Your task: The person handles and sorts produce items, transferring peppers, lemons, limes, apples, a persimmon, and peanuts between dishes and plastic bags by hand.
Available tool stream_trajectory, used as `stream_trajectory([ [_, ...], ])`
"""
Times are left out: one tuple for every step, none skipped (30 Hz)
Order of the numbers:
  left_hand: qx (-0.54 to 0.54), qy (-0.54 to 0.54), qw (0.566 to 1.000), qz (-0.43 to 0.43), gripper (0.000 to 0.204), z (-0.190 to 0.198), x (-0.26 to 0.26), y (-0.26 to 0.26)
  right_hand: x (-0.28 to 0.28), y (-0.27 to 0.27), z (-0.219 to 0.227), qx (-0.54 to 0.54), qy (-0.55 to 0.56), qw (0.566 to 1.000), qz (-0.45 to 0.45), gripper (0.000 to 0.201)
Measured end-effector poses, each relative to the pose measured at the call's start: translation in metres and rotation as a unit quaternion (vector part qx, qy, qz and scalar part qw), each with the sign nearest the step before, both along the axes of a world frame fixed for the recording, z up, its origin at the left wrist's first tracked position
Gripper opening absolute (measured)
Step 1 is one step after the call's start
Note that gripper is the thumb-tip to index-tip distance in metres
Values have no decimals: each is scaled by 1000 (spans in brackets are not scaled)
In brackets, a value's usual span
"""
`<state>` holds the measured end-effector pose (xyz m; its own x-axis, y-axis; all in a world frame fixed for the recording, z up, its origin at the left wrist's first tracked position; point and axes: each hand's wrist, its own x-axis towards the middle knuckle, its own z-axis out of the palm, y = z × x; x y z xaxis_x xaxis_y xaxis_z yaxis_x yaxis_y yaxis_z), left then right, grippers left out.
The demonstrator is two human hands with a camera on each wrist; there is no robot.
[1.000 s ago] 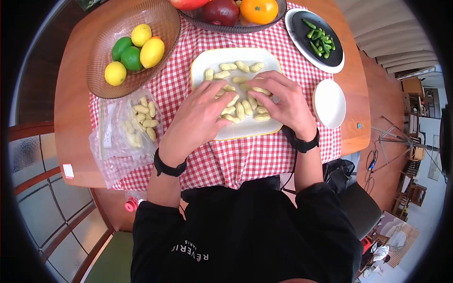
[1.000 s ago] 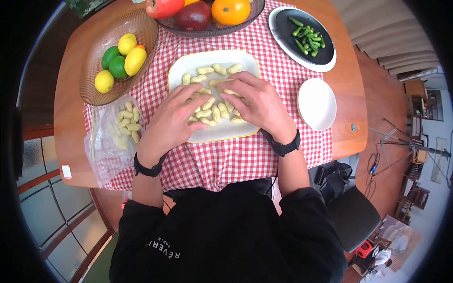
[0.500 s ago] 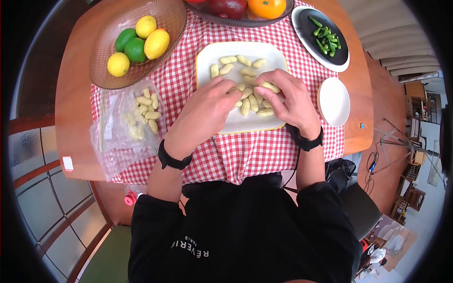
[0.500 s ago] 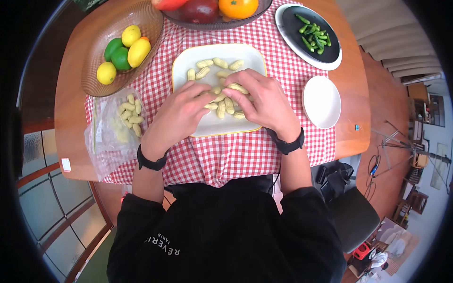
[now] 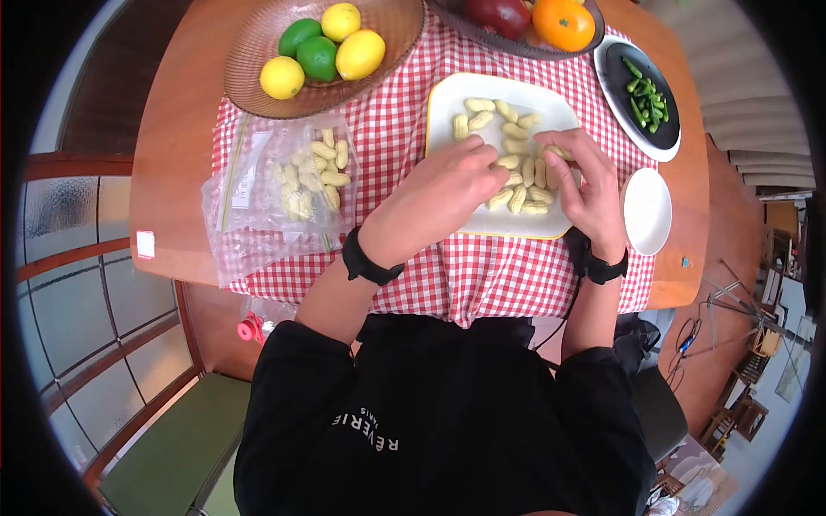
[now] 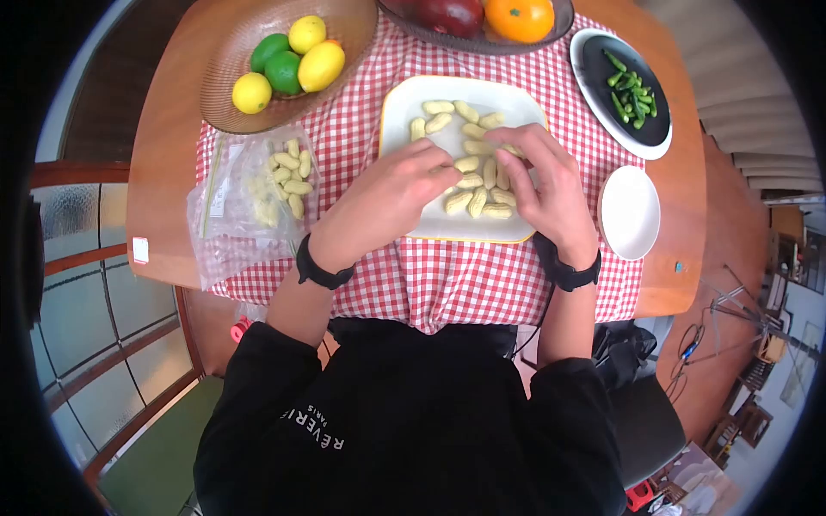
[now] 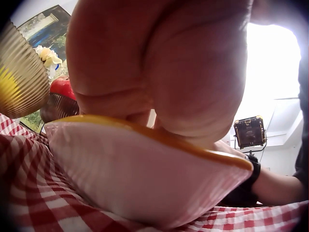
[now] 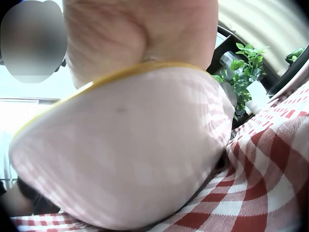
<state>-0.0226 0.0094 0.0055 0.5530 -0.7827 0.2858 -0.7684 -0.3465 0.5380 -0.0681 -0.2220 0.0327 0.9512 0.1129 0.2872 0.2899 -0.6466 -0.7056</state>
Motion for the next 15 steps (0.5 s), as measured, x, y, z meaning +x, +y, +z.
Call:
stream_trajectory([
  [-2, -8, 1000, 5, 29, -1, 0, 0, 0, -1, -1, -2, -8, 1000, 5, 21],
  [-18, -19, 1000, -1, 29, -3, 1, 0, 0, -4, -2, 35, 0, 999, 1, 21],
  [-33, -30, 999, -5, 29, -5, 1, 1, 0, -6, -4, 72, 9, 997, 1, 21],
  [-49, -31, 998, -7, 25, -6, 1, 1, 0, -7, -7, 119, 22, 993, 10, 21],
  [-46, -39, 998, 6, 25, -4, 2, 2, 1, -11, -10, 171, 40, 984, 32, 19],
  [-42, -34, 999, 1, 22, -3, 2, 3, 2, -13, -12, 215, 40, 975, 41, 18],
  [-37, -28, 999, -3, 19, -3, 1, 5, 2, -13, -13, 259, 41, 964, 50, 16],
  [-68, -47, 996, 11, 13, -5, 0, 5, 3, -15, -15, 313, 47, 947, 61, 16],
  [-68, -51, 996, 19, 13, -6, 0, 6, 2, -18, -16, 364, 54, 928, 67, 15],
  [-63, -54, 996, 13, 12, -4, 0, 6, -1, -18, -15, 423, 73, 900, 72, 19],
  [-59, -60, 996, 4, 10, -2, 3, 4, -4, -16, -14, 417, 70, 903, 79, 19],
  [-76, -66, 995, 8, 13, -1, 3, 2, -7, -14, -12, 520, 114, 846, 39, 22],
  [-82, -74, 994, 12, 13, 3, 4, 2, -9, -12, -9, 613, 156, 774, -1, 27],
  [-125, -82, 989, 8, 17, 6, 4, 2, -11, -7, -6, 657, 181, 731, -32, 34],
  [-167, -91, 982, 1, 21, 9, 5, 2, -12, -4, -9, 695, 195, 691, -45, 37],
])
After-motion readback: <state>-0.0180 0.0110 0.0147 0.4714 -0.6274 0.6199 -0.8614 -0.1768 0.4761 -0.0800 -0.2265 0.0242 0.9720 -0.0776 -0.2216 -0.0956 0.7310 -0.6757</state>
